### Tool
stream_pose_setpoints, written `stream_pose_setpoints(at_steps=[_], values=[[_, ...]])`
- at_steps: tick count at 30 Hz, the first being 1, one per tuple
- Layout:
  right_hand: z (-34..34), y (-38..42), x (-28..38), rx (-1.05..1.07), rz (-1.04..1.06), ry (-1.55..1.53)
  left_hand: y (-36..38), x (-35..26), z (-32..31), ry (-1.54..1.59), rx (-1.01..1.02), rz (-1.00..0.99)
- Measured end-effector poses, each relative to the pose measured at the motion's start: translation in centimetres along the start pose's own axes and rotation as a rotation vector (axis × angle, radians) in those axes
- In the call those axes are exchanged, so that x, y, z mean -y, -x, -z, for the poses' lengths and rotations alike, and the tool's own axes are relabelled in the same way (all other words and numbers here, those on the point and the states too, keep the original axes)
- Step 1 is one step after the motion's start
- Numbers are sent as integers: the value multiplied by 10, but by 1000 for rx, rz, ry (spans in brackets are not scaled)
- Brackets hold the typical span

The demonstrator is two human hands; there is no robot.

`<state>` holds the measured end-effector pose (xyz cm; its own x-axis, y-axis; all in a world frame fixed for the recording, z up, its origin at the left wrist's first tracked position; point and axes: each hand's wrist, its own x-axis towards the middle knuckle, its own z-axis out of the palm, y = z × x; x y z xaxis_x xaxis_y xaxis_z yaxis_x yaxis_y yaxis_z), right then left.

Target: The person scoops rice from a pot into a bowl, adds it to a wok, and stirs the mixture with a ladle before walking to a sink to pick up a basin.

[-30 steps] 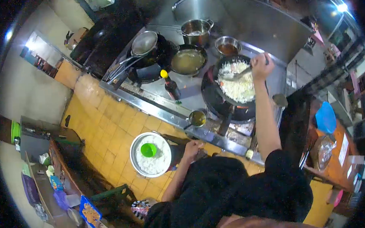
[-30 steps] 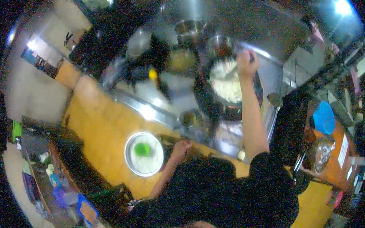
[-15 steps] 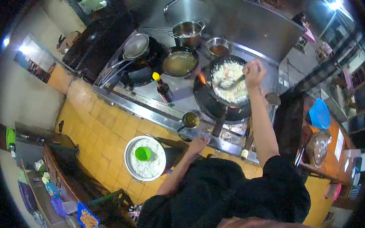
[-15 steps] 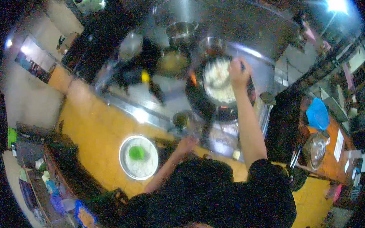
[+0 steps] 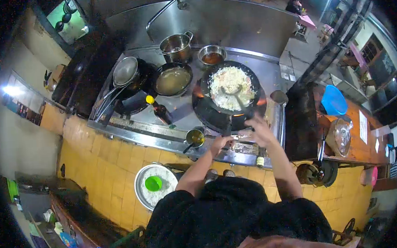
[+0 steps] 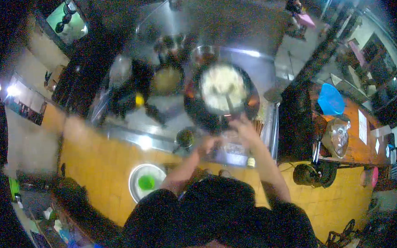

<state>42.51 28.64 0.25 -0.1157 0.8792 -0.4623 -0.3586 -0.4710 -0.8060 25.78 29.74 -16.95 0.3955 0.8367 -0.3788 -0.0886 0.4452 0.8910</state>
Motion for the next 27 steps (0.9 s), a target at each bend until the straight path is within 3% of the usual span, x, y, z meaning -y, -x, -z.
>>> stream_pose_setpoints(at_steps=[1,2,3,4,5,6,7,9,10,11,12,15,16,18,20,22,24,25,27], values=[[42,-50,-50,-41,-153,-65,-1,-5,-1,105,59,84],[51,-60,-60,94,-336,-221,-3,-10,-2,207,110,174],[53,-64,-75,-15,-196,278,-4,-16,-3,301,152,269],[52,-66,-84,-120,-48,781,1,-28,-9,247,49,390],[51,-54,-78,-156,4,1084,-10,-14,-19,338,-53,367],[43,-24,-45,-128,-10,1253,-20,1,-29,425,-151,335],[32,12,-4,-91,-31,1377,-25,8,-33,536,-94,242],[38,61,42,-81,43,1687,24,-63,-73,851,108,298],[51,75,51,-118,134,1897,41,-90,-77,773,149,256],[51,79,55,-120,132,1894,58,-118,-80,696,186,211],[53,84,56,-120,134,1936,74,-140,-76,708,215,306],[40,109,60,-74,111,1896,48,-98,-32,630,149,373],[35,115,63,-48,102,1827,31,-54,-17,706,86,441],[33,119,53,-52,112,1867,76,-80,-52,298,-175,355],[39,112,29,-172,95,1923,85,-30,-80,493,-61,420],[44,109,16,-187,85,1863,125,-74,-95,358,150,497],[46,121,8,-159,150,1826,99,-69,-78,303,127,477],[47,122,6,-116,107,1865,108,-124,-82,20,-56,510],[49,124,-4,-124,124,1847,49,-53,-30,226,60,207]])
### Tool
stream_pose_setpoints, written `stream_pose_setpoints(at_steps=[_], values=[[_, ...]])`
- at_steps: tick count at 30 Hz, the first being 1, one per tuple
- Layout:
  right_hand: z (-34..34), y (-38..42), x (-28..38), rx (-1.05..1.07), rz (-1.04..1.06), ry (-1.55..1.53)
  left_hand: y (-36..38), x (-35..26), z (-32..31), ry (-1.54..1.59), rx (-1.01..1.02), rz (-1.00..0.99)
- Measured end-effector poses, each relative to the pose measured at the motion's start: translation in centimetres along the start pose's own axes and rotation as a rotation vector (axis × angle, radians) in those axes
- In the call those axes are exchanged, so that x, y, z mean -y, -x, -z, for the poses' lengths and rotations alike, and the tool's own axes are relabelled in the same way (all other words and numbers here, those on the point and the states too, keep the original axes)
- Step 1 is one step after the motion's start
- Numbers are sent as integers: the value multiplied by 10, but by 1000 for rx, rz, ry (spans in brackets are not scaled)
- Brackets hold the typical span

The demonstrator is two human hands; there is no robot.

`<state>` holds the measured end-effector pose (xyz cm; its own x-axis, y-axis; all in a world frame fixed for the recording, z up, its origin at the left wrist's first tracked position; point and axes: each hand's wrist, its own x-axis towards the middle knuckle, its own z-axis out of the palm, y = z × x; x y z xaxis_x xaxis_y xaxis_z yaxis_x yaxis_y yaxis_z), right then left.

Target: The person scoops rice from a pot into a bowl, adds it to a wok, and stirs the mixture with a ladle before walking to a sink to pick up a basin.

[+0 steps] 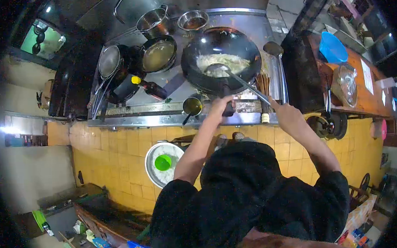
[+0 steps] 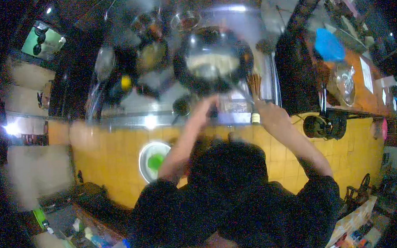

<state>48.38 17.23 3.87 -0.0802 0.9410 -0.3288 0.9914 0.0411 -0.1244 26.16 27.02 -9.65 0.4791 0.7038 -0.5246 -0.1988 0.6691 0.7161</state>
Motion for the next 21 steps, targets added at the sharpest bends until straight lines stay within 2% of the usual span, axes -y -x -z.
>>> stream_pose_setpoints(at_steps=[1,2,4,5,6,7,9,10,11,13,14,15,17,18,19,21], values=[[-6,1,2,-25,6,-14,-25,25,16,56,5,-42],[-17,-2,5,-24,4,-15,-11,26,-7,113,-79,10],[-31,-18,7,-13,-162,3,48,17,-55,23,-163,44],[-30,-17,6,-16,-166,0,59,20,-60,47,-94,105],[-30,-11,5,-56,-110,5,70,24,-65,66,-25,167],[-29,-6,5,-91,-54,7,82,16,-75,120,-71,269],[-9,11,11,-42,-32,14,58,-6,-58,-11,-112,277],[-3,15,15,-7,-9,25,38,-13,-37,3,26,151],[-6,12,18,-2,-11,18,0,4,-6,12,73,-1],[-17,6,24,78,-115,28,-11,21,2,157,-39,61],[-41,-3,19,-43,-105,81,13,14,-28,77,-186,75],[-36,-8,19,-70,-112,83,45,12,-61,-7,-325,78],[-33,-8,22,8,-153,5,61,51,-60,109,-101,168],[-37,-3,13,-14,-62,-3,67,47,-63,124,-50,188],[-32,3,14,-3,-64,-7,76,42,-66,143,-4,211],[-13,20,20,60,-14,-2,58,4,-55,-141,-150,214]])
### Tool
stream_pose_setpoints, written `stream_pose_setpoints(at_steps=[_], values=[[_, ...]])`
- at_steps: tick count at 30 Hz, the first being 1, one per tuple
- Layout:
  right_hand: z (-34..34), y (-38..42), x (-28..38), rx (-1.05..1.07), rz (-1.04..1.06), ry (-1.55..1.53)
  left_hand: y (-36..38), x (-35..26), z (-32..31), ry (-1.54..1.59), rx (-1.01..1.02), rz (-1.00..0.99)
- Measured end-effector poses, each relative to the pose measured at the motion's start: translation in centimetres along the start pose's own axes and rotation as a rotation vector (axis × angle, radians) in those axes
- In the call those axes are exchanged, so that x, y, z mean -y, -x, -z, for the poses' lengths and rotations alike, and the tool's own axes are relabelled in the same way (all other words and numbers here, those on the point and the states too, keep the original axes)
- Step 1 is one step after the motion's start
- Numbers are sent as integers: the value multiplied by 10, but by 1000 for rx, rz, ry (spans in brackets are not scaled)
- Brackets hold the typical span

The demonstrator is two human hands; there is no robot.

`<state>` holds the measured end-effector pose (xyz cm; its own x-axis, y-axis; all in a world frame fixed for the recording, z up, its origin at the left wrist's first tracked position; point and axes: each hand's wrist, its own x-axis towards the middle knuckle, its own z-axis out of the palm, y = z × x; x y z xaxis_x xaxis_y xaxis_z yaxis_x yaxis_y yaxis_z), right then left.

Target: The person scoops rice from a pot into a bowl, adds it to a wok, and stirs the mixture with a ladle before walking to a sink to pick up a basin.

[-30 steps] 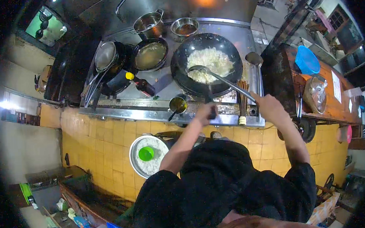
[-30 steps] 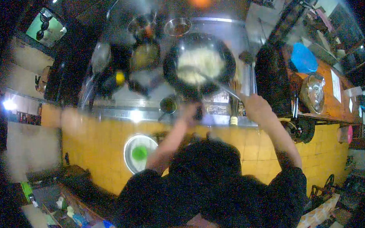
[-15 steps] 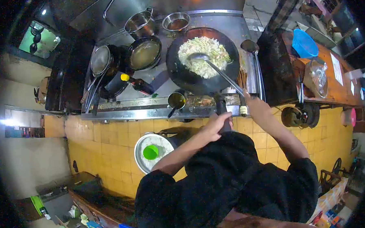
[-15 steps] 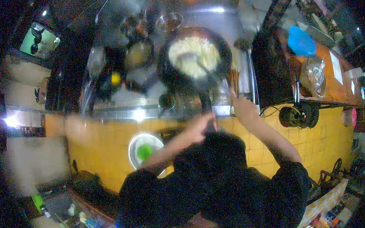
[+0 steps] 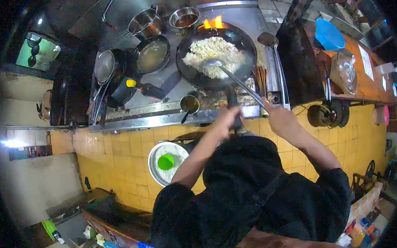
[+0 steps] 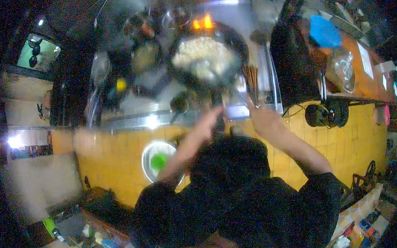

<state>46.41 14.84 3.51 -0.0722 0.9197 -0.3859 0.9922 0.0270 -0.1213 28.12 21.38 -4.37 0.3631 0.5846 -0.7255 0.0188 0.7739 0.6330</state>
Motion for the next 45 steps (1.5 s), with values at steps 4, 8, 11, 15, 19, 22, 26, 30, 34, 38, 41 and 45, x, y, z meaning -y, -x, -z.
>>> stream_pose_setpoints(at_steps=[4,8,11,15,19,22,26,30,34,38,41,45], values=[[-18,-8,8,-42,-51,-26,-59,13,33,97,79,-350],[-31,-26,2,-53,-79,-24,-1,34,-11,198,57,-68],[-7,-5,3,-33,-29,-25,11,9,-9,188,53,94],[-12,-13,8,-12,-76,-44,-80,13,51,267,182,-122],[-37,-33,5,-118,-78,-17,-6,42,-5,66,40,-189],[-13,-15,10,-41,-64,-28,13,27,-9,151,30,11],[-25,-9,5,-69,-2,23,-71,-7,47,470,190,-32],[-50,-43,-16,-241,-104,42,-25,23,14,176,67,-77],[-14,-20,-12,-143,-53,-83,-6,22,10,30,74,-40],[-43,-32,-20,-207,26,-42,-76,-6,51,132,13,-238],[-50,-62,-39,-194,-134,62,-53,12,32,156,20,-204],[19,-24,-38,-315,-112,-138,-15,21,19,190,87,-20]])
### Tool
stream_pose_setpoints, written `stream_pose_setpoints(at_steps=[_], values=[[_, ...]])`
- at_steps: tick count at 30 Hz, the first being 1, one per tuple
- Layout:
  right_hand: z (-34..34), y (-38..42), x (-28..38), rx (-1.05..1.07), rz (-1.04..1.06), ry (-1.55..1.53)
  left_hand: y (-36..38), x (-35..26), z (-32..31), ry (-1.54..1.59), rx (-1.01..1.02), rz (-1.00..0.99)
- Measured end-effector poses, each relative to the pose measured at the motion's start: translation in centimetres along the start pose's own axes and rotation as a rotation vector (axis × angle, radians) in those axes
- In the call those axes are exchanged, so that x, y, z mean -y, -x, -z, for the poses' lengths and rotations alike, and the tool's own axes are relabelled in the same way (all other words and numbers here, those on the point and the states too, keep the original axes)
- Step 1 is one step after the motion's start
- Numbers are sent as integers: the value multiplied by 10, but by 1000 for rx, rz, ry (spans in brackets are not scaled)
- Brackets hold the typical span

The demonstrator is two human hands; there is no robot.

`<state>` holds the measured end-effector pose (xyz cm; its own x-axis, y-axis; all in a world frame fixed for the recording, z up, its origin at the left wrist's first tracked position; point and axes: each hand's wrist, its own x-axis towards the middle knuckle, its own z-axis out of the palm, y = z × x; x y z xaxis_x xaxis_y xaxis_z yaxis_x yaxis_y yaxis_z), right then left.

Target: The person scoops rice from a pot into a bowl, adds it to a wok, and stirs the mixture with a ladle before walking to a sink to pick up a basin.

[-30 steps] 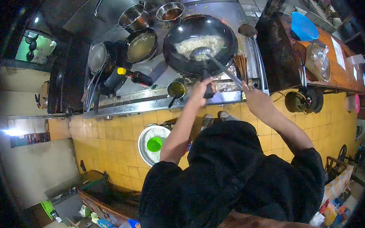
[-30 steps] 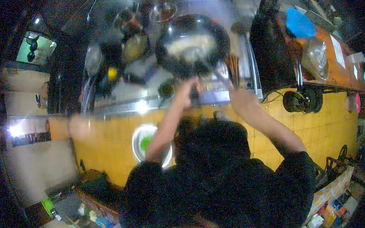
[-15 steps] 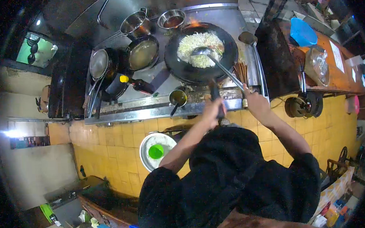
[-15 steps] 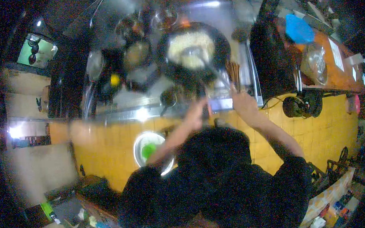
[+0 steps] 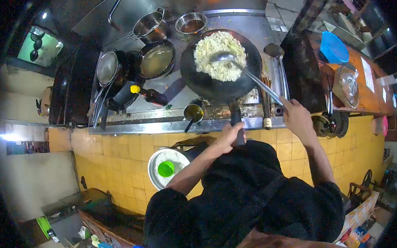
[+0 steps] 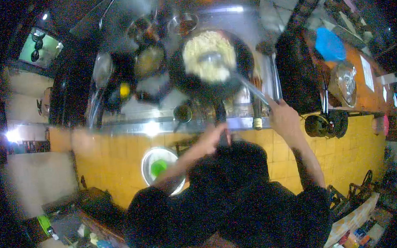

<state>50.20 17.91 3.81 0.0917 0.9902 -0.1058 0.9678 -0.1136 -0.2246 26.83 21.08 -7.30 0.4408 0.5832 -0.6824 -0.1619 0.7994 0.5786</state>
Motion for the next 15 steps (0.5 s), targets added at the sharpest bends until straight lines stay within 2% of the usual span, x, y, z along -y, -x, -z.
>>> stream_pose_setpoints(at_steps=[1,2,3,5,8,10,11,12,13,14,15], values=[[12,4,2,7,6,1,-13,-10,5,-51,-42,22],[19,7,4,-24,40,-83,-42,-10,21,-82,-24,-88],[22,9,5,-57,71,-169,-65,-11,32,-201,-69,-301],[-6,-9,1,-79,123,-210,-85,-18,37,-314,-111,-520],[-101,-61,-7,212,-140,-558,-94,-30,37,-305,-178,-401],[-173,-108,-27,296,-132,-671,-95,-26,38,-352,-244,-467],[-185,-129,-37,289,-91,-730,-113,-13,48,-468,-332,-567],[-159,-140,-29,244,-61,-820,-132,1,58,-587,-436,-657],[-130,-149,-19,201,-28,-910,-127,3,58,-562,-452,-667],[-100,-158,-9,161,9,-997,-117,4,62,-890,-510,-622],[-23,-138,32,137,-86,-1472,-111,12,70,-960,-508,-593]])
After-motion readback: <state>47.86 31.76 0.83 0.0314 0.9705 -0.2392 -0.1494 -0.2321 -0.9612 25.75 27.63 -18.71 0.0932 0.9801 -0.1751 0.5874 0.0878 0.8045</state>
